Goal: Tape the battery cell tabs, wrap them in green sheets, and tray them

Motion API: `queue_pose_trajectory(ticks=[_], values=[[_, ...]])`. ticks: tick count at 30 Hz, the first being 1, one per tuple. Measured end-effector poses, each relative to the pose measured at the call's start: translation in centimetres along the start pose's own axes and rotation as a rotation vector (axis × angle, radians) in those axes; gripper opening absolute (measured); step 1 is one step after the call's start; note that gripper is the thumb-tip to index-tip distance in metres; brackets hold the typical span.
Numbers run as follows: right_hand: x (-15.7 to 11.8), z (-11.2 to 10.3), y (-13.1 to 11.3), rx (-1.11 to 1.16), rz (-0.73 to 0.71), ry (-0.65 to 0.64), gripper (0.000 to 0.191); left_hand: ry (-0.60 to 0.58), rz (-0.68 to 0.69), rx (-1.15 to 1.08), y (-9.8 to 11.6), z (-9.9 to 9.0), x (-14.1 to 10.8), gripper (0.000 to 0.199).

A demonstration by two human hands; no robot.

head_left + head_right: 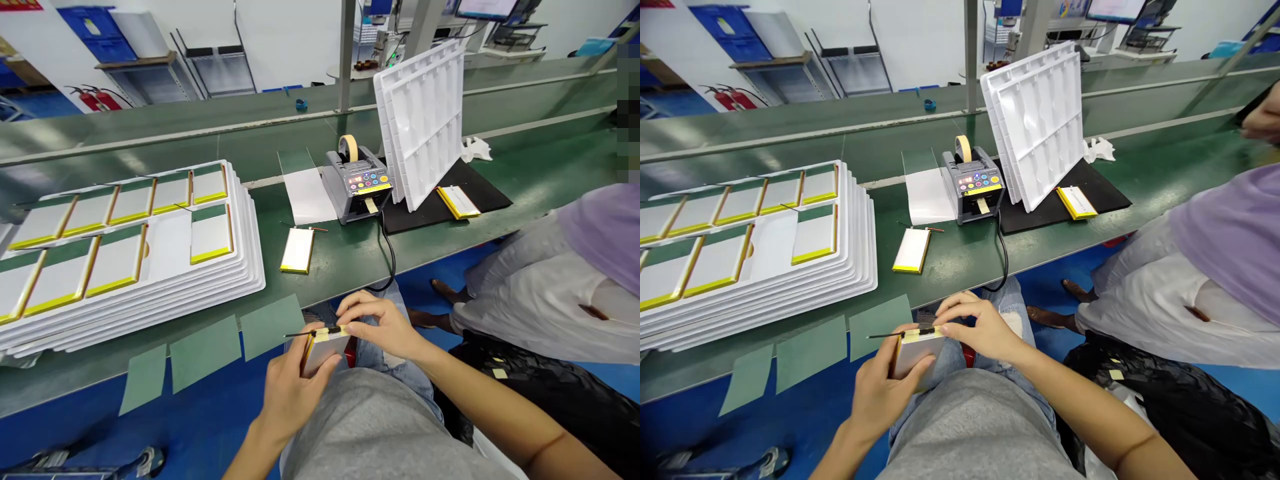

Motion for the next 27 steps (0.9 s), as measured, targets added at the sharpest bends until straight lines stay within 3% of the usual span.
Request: queue_pose_trajectory(ticks=[2,5,8,11,14,18,27], values=[[-0.9,-0.1,2.1,0.164,0.111,0.052,0.015,-0.046,-0.222,-0.145,-1.1,2.0,-0.5,0.036],[-2.9,0.3,7.6,0.546,0.469,0.204,0.027,-0.097,-0.453,-0.368,-2.8,5.4,-1.7,0.044],[-4.6,1.5,12.1,0.738,0.702,0.344,0.030,-0.119,-0.555,-0.548,-4.7,8.2,-2.8,0.039],[-4.6,3.1,14.6,0.765,0.758,0.403,0.032,-0.125,-0.636,-0.635,-6.8,9.9,-3.4,0.039],[-3.2,4.8,15.6,0.796,0.746,0.423,0.035,-0.097,-0.739,-0.689,-8.9,9.9,-3.7,0.044],[-0.7,6.5,15.0,0.826,0.665,0.387,0.035,-0.058,-0.791,-0.766,-10.5,8.3,-3.3,0.044],[1.2,7.5,12.7,0.783,0.568,0.278,0.036,0.014,-0.821,-0.862,-10.9,6.2,-2.9,0.049]])
Point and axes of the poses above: each hand's wrist, its own x-axis towards the middle knuckle, its own z-axis out of the palm, y = z × x, the point moved 7 cm from there along x, towards the middle knuckle, and after that the axes turned 11 degrees about x, right-handed, at the moved point
